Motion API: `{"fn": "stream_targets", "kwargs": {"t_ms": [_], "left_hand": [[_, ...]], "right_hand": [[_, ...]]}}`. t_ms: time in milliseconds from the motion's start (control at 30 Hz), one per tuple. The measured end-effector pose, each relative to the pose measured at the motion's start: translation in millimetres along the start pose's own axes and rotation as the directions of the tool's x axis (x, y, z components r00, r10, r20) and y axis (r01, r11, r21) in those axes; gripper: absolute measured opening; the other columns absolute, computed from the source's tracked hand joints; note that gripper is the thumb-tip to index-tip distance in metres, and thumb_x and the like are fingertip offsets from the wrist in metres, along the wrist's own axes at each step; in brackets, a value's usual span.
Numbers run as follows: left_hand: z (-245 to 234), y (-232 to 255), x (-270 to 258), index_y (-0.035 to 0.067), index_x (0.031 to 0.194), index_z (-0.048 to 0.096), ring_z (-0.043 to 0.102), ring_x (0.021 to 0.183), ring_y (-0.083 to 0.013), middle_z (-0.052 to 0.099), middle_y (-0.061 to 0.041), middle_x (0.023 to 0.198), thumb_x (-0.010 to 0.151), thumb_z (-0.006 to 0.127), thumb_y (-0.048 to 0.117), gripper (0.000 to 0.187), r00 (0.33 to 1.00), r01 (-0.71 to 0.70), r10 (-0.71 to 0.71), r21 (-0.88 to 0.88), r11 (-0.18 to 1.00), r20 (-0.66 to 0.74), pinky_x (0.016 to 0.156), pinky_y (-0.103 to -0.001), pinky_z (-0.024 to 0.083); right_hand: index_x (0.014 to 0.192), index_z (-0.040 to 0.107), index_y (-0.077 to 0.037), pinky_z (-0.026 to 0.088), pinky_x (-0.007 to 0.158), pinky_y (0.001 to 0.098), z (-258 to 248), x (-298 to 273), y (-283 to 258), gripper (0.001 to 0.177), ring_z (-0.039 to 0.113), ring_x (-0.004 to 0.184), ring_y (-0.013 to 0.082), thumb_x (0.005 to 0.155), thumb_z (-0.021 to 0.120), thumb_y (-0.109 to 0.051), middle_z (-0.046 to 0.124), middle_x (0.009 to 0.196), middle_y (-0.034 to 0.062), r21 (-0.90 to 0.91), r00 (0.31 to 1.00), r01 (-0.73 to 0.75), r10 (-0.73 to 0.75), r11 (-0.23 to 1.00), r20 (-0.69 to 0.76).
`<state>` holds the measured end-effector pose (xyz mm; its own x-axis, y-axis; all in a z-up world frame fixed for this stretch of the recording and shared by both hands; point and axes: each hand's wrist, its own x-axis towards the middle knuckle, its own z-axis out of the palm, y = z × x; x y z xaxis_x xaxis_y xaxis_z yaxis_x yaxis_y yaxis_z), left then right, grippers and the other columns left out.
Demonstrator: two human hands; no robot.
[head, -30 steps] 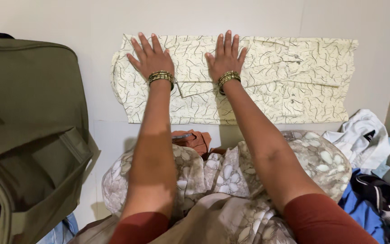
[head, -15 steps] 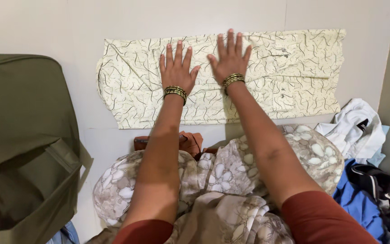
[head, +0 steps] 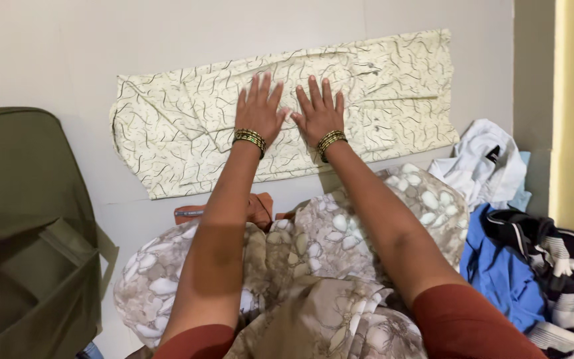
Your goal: The person folds a patterned shirt by smoothing it, bringing the sleeves in, and folding it into a square before placing it into a bag, then buttons up a blue shirt.
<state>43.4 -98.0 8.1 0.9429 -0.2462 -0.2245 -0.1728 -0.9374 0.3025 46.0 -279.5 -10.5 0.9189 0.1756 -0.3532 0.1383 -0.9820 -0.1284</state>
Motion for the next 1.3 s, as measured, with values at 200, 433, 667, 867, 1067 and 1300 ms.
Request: {"fn": "stream_targets", "kwargs": {"t_ms": [200, 433, 667, 867, 1067, 1300], "left_hand": [[-1.4, 0.3, -21.9, 0.026, 0.158, 0.03, 0.008, 0.153, -0.0283, 0.012, -0.004, 0.168, 0.092, 0.049, 0.064, 0.078, 0.998, -0.024, 0.019, 0.098, 0.995, 0.058, 0.121, -0.053, 0.009], [18.9, -14.1, -36.6, 0.013, 0.123, 0.07, 0.049, 0.137, -0.0347, 0.06, -0.013, 0.142, 0.081, 0.083, 0.028, 0.047, 0.903, -0.266, 0.273, 0.066, 0.962, -0.332, 0.112, -0.054, 0.037], [37.7, -14.2, -34.6, 0.012, 0.095, 0.073, 0.062, 0.125, -0.0346, 0.071, -0.012, 0.124, 0.081, 0.082, 0.012, 0.018, 0.819, -0.29, 0.292, 0.082, 0.954, -0.494, 0.104, -0.049, 0.046], [39.9, -18.6, -35.5, 0.009, 0.095, 0.07, 0.062, 0.127, -0.0347, 0.073, -0.01, 0.121, 0.087, 0.078, 0.011, 0.011, 0.851, -0.262, 0.212, -0.039, 0.964, -0.48, 0.106, -0.049, 0.046], [32.7, -30.5, -31.0, 0.009, 0.101, 0.071, 0.062, 0.129, -0.034, 0.073, -0.01, 0.119, 0.09, 0.076, 0.016, 0.014, 0.913, -0.233, 0.172, -0.126, 0.964, -0.369, 0.108, -0.051, 0.045], [23.2, 19.4, -26.1, 0.015, 0.135, 0.064, 0.033, 0.15, -0.0369, 0.043, -0.017, 0.16, 0.094, 0.07, 0.042, 0.05, 0.942, -0.178, 0.2, 0.106, 0.978, -0.27, 0.118, -0.057, 0.029]], "right_hand": [[0.152, 0.039, -0.017, 0.027, 0.117, 0.0523, -11.9, 16.1, 76.6, 0.062, 0.028, 0.147, 0.0287, 0.099, 0.052, -0.047, 0.027, 0.163, 0.0093, 0.112, 0.995, -0.078, 0.085, 0.991, -0.053], [0.122, 0.072, -0.009, 0.056, 0.092, 0.0432, -6.2, 2.6, 198.6, 0.032, 0.068, 0.105, 0.031, 0.096, 0.071, -0.026, 0.071, 0.118, 0.0144, 0.507, 0.877, -0.113, 0.325, 0.855, -0.354], [0.098, 0.075, -0.014, 0.052, 0.088, 0.047, -28.2, 18.8, 181.6, 0.026, 0.058, 0.107, 0.0286, 0.094, 0.072, -0.039, 0.071, 0.102, 0.0029, 0.473, 0.805, -0.47, 0.582, 0.745, -0.117], [0.084, 0.075, -0.019, 0.041, 0.093, 0.0463, -35.2, 18.7, 175.1, 0.021, 0.053, 0.109, 0.0269, 0.087, 0.075, -0.039, 0.069, 0.1, -0.0012, 0.488, 0.771, -0.459, 0.606, 0.742, -0.195], [0.089, 0.075, -0.018, 0.039, 0.095, 0.0462, -36.4, 14.7, 186.7, 0.016, 0.055, 0.113, 0.0268, 0.09, 0.072, -0.034, 0.07, 0.107, -0.0012, 0.451, 0.783, -0.523, 0.617, 0.723, -0.081], [0.13, 0.063, -0.014, 0.046, 0.111, 0.0467, 3.3, 30.8, 140.0, 0.039, 0.062, 0.12, 0.0249, 0.116, 0.052, -0.049, 0.067, 0.129, 0.0055, 0.687, 0.815, -0.286, 0.547, 0.668, -0.192]]}}
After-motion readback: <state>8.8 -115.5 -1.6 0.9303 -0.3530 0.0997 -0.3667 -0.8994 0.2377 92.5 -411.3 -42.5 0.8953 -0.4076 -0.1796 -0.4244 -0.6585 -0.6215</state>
